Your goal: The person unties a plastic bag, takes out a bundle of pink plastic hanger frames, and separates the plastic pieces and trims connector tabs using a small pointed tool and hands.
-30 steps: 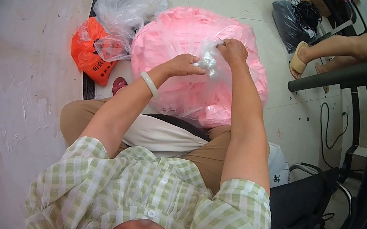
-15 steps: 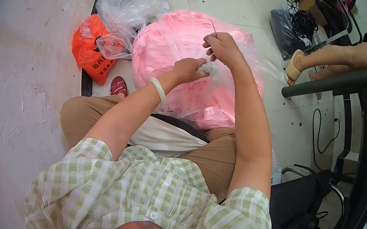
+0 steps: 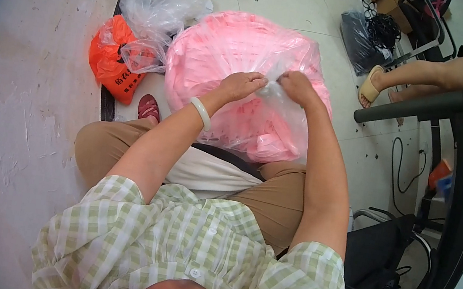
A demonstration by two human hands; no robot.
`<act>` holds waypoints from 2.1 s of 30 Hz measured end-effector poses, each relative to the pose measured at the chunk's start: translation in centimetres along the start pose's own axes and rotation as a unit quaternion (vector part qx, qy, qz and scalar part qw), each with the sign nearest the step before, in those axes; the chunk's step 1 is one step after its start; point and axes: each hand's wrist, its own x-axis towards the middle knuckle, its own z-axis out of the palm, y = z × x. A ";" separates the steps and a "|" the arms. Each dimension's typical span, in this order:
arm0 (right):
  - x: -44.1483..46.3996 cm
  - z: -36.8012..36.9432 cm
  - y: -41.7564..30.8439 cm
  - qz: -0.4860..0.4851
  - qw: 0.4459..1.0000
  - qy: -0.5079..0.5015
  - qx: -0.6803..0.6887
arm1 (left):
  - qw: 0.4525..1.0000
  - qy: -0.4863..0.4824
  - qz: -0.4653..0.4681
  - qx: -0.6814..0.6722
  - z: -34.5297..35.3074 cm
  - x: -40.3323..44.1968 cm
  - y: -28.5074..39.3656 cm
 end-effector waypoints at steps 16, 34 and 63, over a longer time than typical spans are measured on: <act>1.7 4.0 -4.9 -0.088 0.992 0.091 -0.022 | 0.997 0.027 -0.029 0.069 2.1 3.0 -3.5; -0.8 8.7 -5.6 0.177 0.683 0.279 0.652 | 0.973 0.161 -0.015 0.167 5.9 -2.7 1.2; -13.6 6.6 -14.8 -0.123 0.861 0.270 0.413 | 0.904 0.309 0.289 0.060 5.1 -4.7 2.3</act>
